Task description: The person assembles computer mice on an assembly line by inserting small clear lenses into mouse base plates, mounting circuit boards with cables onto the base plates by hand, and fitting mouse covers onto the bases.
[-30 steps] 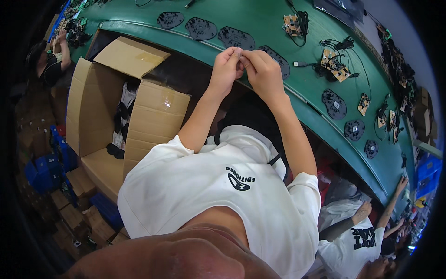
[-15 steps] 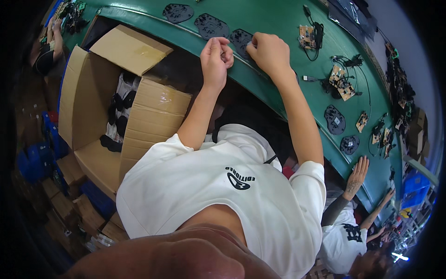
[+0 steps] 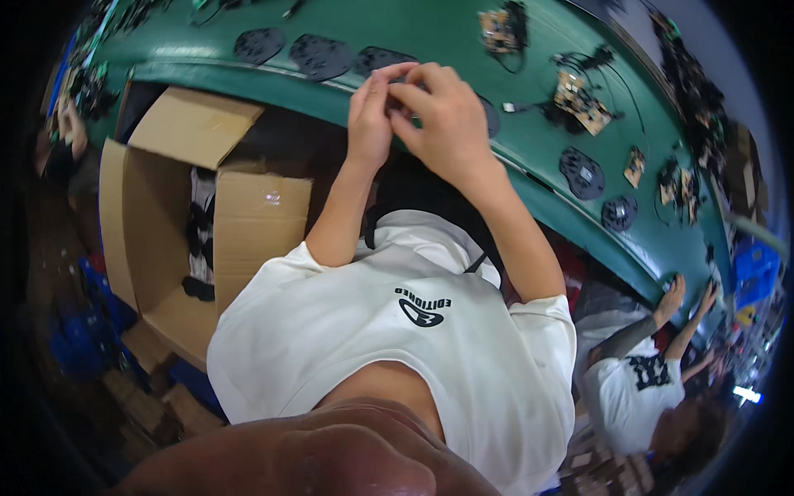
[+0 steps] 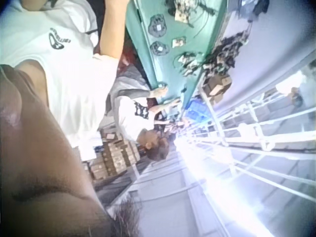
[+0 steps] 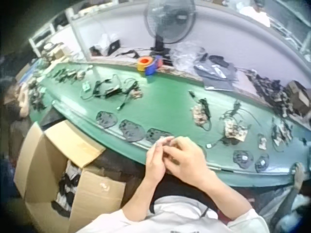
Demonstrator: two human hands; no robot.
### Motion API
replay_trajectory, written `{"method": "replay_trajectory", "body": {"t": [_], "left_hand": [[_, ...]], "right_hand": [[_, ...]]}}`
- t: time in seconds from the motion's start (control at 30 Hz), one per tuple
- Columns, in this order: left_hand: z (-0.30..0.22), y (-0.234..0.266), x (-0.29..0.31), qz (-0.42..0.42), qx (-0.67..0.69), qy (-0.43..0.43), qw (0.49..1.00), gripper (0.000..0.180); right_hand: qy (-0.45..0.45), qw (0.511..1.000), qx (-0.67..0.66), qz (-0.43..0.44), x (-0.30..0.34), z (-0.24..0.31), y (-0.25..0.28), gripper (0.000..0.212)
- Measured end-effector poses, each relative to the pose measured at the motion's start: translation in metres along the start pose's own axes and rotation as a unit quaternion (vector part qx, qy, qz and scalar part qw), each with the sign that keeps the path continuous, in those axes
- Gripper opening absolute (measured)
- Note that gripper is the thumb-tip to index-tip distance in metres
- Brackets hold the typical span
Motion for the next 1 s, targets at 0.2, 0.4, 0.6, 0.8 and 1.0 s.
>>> {"method": "replay_trajectory", "body": {"t": [0.2,0.4,0.6,0.8,1.0], "left_hand": [[0.008,-0.043,0.011,0.095,-0.016,0.016,0.995,0.048],[0.007,-0.082,0.027,0.202,-0.015,0.057,0.978,0.051],[0.009,-0.07,0.039,0.174,-0.145,-0.018,0.974,0.02],[-0.007,-0.052,0.041,0.197,-0.12,-0.021,0.973,0.014],[-0.07,0.097,-0.043,0.065,-0.434,-0.027,0.898,0.022]], "right_hand": [[-0.123,0.987,-0.076,-0.069,0.034,-0.018,0.033,0.019],[-0.049,0.985,-0.033,-0.164,0.066,-0.008,0.073,0.009],[-0.17,0.953,-0.19,-0.166,0.097,-0.031,0.084,0.012],[-0.163,0.939,-0.238,-0.185,0.101,-0.03,0.06,0.013],[-0.205,0.917,-0.281,-0.196,0.124,-0.043,0.067,0.017]]}}
Point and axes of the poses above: each hand's wrist, its own x-axis away from the middle knuckle, its own y-axis out of the back of the hand, z = x × y, the point moved 7 cm from there along -x, towards the middle knuckle, and after that the axes turned 15 degrees about -x, right-handed, at the moved point
